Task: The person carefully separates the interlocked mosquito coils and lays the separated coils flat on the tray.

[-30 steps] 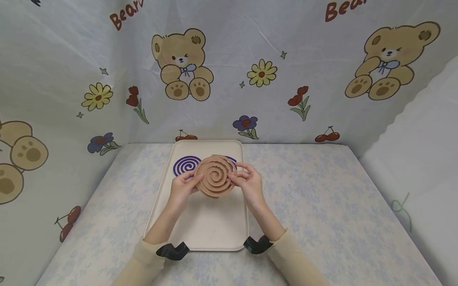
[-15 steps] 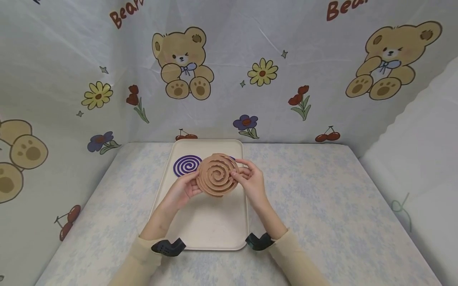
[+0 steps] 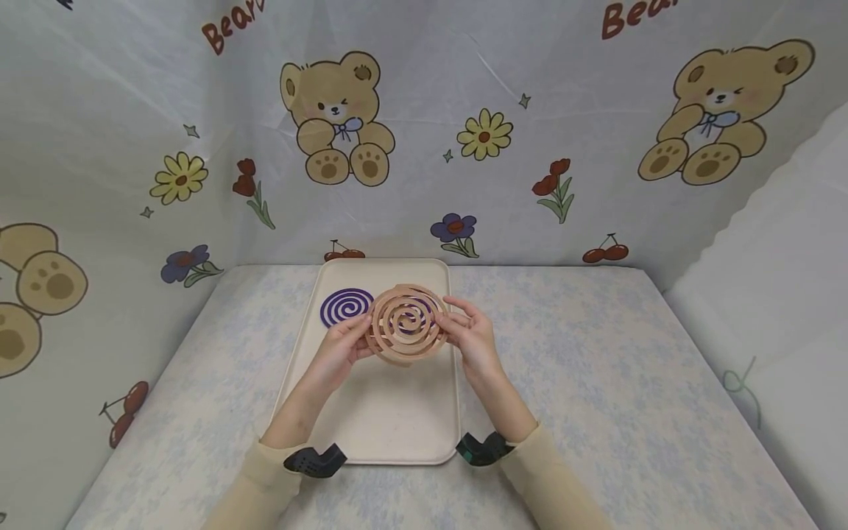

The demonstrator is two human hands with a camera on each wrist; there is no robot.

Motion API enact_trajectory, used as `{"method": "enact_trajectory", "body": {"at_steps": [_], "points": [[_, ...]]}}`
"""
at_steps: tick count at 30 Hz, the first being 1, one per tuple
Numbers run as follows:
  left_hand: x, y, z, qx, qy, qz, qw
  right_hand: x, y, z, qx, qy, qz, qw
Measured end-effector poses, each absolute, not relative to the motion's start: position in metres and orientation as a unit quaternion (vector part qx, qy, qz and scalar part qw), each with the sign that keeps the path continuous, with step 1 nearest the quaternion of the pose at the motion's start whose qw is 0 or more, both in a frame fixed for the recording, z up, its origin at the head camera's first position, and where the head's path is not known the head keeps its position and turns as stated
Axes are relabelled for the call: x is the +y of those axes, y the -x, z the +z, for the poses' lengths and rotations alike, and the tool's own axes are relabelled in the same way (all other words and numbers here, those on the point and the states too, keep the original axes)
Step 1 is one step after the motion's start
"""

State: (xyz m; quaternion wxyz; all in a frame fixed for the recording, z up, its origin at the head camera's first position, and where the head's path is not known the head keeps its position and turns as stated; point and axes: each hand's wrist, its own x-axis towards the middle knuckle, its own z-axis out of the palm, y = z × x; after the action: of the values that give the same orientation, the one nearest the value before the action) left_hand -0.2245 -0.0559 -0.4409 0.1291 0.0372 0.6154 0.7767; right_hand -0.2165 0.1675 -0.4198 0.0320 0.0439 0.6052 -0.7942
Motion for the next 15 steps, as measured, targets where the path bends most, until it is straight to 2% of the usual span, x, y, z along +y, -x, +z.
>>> {"method": "enact_trajectory", "body": {"at_steps": [6, 15], "points": [[-0.061, 0.227, -0.442, 0.596, -0.001, 0.796, 0.109, 0.169, 0.218, -0.420, 0.600, -0.037, -0.799, -0.004], [-0.069, 0.231, -0.439, 0.603, -0.014, 0.791, 0.099, 0.169, 0.218, -0.420, 0.585, -0.031, -0.810, 0.010]]}}
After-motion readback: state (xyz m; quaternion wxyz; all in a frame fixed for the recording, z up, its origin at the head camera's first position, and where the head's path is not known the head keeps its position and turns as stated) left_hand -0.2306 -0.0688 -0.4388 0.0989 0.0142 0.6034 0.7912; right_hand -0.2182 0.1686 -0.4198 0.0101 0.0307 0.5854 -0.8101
